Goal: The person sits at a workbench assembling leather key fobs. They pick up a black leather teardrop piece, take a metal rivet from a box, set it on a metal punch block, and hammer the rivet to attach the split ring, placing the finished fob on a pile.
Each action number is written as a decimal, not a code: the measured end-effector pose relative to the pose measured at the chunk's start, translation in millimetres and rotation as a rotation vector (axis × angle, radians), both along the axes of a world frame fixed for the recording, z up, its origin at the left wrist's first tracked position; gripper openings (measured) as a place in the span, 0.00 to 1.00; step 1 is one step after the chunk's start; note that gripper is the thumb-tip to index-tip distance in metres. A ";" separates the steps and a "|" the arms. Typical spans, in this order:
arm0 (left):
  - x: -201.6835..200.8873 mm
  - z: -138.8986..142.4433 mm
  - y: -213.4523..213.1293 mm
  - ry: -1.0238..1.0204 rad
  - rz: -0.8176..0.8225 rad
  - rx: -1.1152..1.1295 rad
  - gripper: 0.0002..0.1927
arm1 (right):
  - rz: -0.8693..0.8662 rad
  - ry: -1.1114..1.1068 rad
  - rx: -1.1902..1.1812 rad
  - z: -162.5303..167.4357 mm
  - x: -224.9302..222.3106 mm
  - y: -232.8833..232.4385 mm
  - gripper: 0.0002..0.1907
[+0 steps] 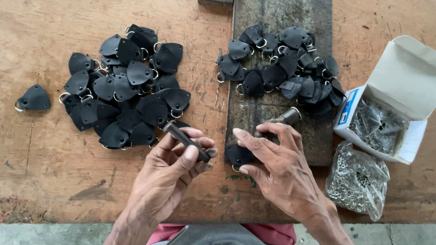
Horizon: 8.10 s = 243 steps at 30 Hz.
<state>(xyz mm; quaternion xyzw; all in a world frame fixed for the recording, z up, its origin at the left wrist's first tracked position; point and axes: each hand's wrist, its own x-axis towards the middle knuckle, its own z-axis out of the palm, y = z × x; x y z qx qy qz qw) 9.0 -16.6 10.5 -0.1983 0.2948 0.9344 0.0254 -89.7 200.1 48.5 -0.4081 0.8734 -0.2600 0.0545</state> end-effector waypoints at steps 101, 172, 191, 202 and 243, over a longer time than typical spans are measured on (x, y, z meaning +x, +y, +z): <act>-43.5 20.8 -26.0 0.334 0.164 -2.162 0.18 | -0.368 -0.068 0.069 -12.1 36.9 31.3 0.31; -59.6 25.7 96.1 0.489 -0.590 -1.190 0.13 | -0.573 -0.077 -0.116 -12.8 42.5 149.7 0.08; -59.6 56.9 94.7 0.858 -0.451 -1.065 0.17 | -0.368 -0.169 -0.362 20.7 48.8 104.0 0.25; -69.5 40.8 110.9 0.557 -0.517 -1.204 0.14 | -0.620 0.255 0.053 1.1 -11.5 137.8 0.04; -50.7 44.4 89.3 -0.103 -0.402 -0.544 0.10 | -0.416 -0.033 -0.560 17.8 20.2 50.3 0.07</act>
